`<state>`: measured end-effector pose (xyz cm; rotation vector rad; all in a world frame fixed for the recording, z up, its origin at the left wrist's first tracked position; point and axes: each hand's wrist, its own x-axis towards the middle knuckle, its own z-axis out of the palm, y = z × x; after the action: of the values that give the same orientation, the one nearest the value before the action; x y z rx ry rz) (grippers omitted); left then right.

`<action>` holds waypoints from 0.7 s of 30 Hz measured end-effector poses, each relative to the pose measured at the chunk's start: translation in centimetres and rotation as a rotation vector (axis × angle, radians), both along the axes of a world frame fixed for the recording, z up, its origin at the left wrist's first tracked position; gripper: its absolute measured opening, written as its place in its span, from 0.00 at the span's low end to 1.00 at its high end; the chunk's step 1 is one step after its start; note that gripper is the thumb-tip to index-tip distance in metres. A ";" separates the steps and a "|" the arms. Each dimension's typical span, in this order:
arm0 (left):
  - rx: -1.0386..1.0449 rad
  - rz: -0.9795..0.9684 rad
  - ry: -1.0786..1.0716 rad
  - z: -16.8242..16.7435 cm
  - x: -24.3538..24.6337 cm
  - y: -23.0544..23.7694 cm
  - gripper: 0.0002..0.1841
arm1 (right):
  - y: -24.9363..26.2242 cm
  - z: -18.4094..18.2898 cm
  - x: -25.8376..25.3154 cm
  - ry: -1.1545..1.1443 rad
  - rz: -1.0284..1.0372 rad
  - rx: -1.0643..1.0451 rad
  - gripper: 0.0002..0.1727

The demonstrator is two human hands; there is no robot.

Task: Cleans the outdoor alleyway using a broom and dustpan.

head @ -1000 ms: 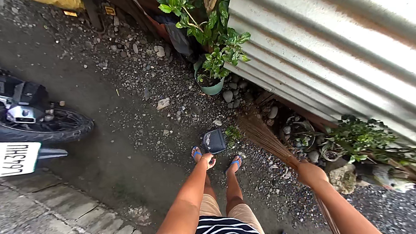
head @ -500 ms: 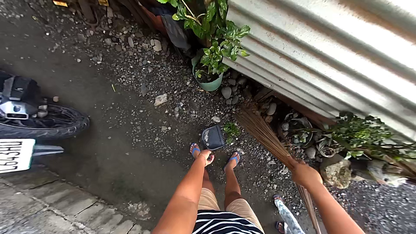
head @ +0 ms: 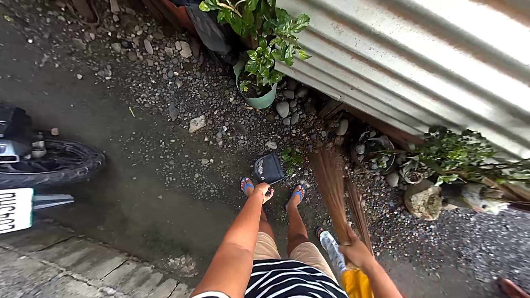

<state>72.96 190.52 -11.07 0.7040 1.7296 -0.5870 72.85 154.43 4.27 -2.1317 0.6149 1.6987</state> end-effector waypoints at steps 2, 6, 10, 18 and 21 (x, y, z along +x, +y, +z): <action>-0.005 0.004 -0.005 0.1 0.5 -0.1 0.22 | 2.2 -1.5 -1.5 0.086 -0.003 0.085 0.60; -0.023 0.032 0.003 -0.1 0.4 0.4 0.24 | 3.8 1.0 -4.3 0.206 0.063 0.128 0.64; -0.019 0.049 -0.025 0.5 0.4 0.5 0.19 | 1.7 6.4 -3.2 0.163 0.213 0.077 0.61; -0.004 0.189 -0.061 0.8 -0.8 1.4 0.16 | 1.5 9.6 2.8 -0.002 0.393 -0.027 0.62; 0.003 0.274 -0.087 1.3 -1.0 1.5 0.13 | 3.3 3.6 4.2 -0.036 0.430 -0.059 0.60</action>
<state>71.94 192.05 -9.81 0.4763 1.7092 -0.3593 77.05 157.69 7.91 -2.4637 0.2038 1.8634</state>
